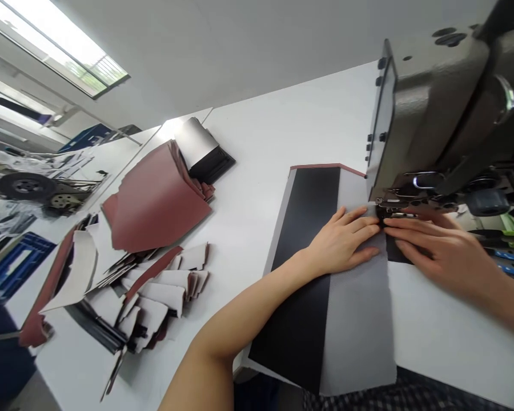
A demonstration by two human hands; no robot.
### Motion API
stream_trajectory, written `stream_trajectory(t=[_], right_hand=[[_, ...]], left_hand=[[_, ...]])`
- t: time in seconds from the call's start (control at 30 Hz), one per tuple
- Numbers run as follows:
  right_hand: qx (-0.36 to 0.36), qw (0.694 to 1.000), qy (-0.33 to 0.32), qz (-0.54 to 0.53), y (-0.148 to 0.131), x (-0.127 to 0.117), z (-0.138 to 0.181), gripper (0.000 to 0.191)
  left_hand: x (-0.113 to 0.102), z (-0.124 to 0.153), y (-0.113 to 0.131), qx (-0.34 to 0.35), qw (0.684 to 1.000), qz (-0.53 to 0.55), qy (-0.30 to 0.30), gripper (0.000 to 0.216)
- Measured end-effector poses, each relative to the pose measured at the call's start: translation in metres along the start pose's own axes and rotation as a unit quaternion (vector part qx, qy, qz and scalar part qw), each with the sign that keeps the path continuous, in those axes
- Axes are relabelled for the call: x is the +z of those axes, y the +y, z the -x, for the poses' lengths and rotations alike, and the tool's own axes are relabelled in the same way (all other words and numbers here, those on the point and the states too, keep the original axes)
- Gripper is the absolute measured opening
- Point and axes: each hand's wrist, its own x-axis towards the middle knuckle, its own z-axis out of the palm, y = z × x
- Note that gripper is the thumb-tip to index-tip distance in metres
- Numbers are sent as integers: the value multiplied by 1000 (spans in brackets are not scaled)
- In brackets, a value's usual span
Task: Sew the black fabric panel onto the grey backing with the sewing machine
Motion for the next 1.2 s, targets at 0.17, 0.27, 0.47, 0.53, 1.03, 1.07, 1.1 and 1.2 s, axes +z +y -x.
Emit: stream_trajectory(t=[0.17,0.27,0.47,0.53,1.03,1.07,1.1,1.2], right_hand=[[113,981,93,124,23,-20,15,18],[164,976,39,137,40,-17,17,22],[190,974,25,122,37,-15,3,20],[168,976,64,122,30,-22,3,12],[-75,995,-48,37,2,8,-5,38],[-61,997,-45,26,4,9,-5,38],[-50,998,-45,17,7,9,-5,37],[-34,998,-57,7,12,8,-2,36]], left_hand=[[1,1,-1,1,1000,2,5,43],[1,1,-2,5,1000,2,12,42],[2,1,-2,2,1000,-7,12,42],[2,1,-2,1,1000,-12,13,42],[5,2,-4,13,999,-20,26,44],[5,2,-4,13,999,-19,25,44],[4,1,-4,13,999,-18,24,44],[3,0,-6,9,1000,-15,23,44]])
